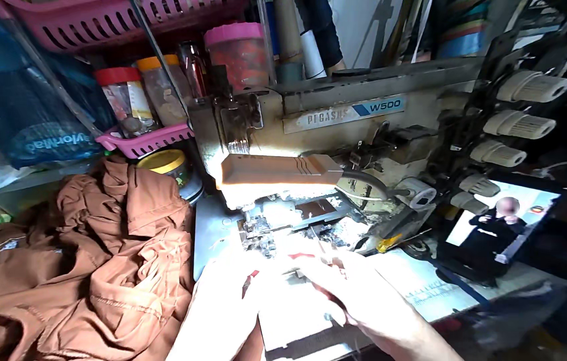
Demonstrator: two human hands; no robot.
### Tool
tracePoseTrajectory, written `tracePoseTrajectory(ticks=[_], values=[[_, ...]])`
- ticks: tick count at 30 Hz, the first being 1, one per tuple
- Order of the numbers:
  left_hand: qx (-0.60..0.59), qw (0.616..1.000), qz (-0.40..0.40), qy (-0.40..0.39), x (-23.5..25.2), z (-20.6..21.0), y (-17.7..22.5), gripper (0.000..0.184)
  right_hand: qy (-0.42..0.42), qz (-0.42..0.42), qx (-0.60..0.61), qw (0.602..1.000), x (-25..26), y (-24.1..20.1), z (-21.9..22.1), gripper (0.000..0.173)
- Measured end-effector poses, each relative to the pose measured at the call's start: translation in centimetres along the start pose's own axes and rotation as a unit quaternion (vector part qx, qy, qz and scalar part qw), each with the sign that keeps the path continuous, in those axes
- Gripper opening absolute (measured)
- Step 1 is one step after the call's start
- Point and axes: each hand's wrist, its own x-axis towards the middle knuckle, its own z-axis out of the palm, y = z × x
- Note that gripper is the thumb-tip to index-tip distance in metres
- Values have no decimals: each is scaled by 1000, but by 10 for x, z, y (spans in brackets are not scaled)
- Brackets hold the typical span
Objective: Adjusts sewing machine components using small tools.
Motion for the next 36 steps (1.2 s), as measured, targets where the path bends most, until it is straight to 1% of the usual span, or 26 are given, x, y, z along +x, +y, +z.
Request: tracePoseTrajectory(ticks=[1,3,5,8,10,12,15,17,20,22,23,24,26,31,34,36], values=[[5,1000,7,6,2,1,-1,27,-16,-30,-18,999,1,0,3,18],[17,999,22,20,5,3,-2,26,-28,-115,-103,988,5,6,10,18],[33,999,30,29,7,4,-3,26,-2,-184,-185,965,10,16,14,20],[42,998,28,34,8,6,-6,27,61,-215,-222,949,13,26,21,19],[36,999,20,27,9,7,-7,28,79,-213,-222,948,13,29,21,19],[27,999,19,21,10,8,-10,29,85,-192,-225,951,15,30,20,19],[43,999,18,24,12,9,-11,30,112,-167,-263,944,16,25,22,18],[45,999,6,28,13,6,-8,32,125,-164,-269,941,17,22,22,12],[78,995,-27,59,14,0,-16,33,156,-184,-275,931,20,22,21,8],[106,989,-53,85,13,-4,-27,33,177,-169,-292,925,22,20,21,9],[107,988,-62,95,12,-4,-31,34,184,-152,-304,922,24,19,21,13],[101,988,-63,98,11,-2,-37,33,191,-137,-315,920,26,19,21,16],[86,989,-64,99,8,3,-47,30,197,-116,-325,918,34,20,19,18],[34,990,-84,108,8,4,-48,25,220,-120,-385,888,45,21,20,14],[5,989,-75,129,10,6,-50,21,228,-126,-420,869,50,21,20,15],[-13,989,-69,134,10,6,-51,19,228,-122,-428,866,52,21,20,16]])
